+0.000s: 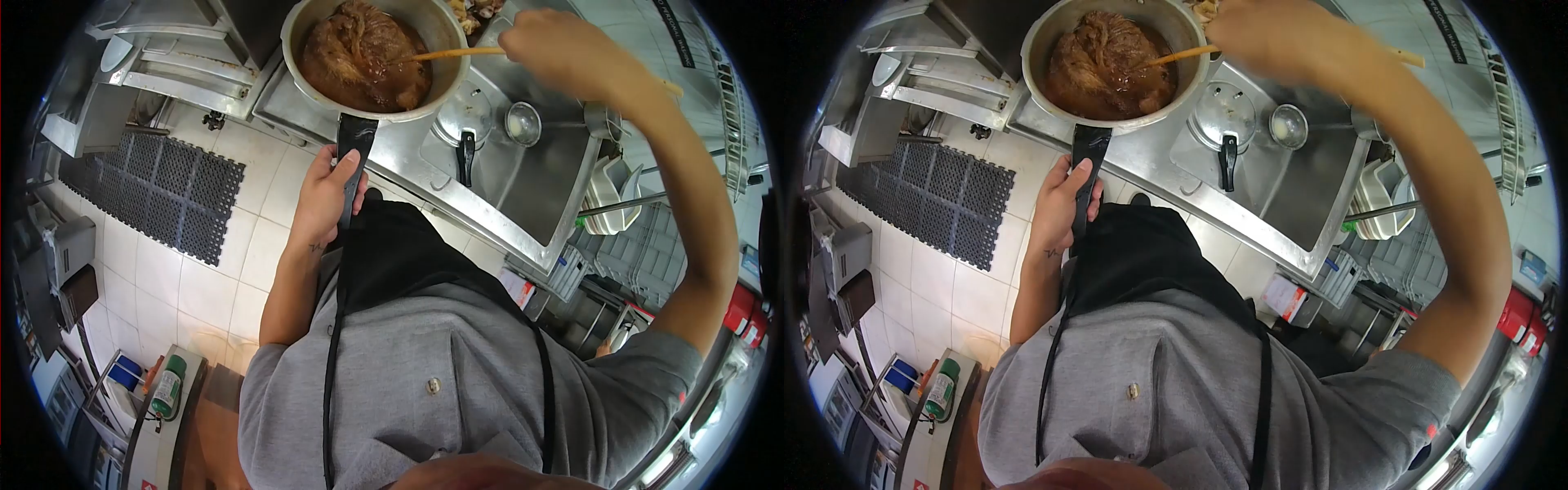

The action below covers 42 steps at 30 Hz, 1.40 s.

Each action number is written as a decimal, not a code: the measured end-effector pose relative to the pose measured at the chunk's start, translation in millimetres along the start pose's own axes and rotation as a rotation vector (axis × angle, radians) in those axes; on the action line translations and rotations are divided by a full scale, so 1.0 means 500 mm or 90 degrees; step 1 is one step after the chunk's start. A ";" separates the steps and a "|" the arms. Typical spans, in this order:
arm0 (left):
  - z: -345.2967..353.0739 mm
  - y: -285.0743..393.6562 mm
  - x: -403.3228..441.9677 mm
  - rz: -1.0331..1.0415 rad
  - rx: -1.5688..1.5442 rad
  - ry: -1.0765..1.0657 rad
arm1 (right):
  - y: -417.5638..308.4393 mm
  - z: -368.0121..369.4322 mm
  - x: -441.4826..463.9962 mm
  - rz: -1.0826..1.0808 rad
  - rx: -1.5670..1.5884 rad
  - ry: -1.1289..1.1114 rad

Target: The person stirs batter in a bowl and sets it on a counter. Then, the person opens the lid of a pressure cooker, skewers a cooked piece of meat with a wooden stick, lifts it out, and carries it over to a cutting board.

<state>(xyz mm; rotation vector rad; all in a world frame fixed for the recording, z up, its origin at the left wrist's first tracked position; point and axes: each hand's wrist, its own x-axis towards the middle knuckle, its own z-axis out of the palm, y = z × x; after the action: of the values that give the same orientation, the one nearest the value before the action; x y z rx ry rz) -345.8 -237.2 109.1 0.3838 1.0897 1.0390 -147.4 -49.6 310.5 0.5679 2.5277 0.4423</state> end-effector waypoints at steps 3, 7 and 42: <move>0.001 0.001 0.001 -0.001 -0.004 0.009 | -0.065 -0.034 -0.012 0.058 -0.050 -0.011; 0.002 0.002 0.001 -0.009 0.001 0.012 | -0.097 0.027 -0.038 0.083 -0.134 0.214; 0.026 0.005 -0.005 0.002 0.047 0.056 | 0.001 0.026 -0.135 0.193 -0.041 0.124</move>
<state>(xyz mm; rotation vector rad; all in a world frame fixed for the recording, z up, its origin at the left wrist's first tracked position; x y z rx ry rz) -335.9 -235.4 118.1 0.4031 1.2086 1.0285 -87.5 -78.2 327.5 0.9283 2.6056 0.7172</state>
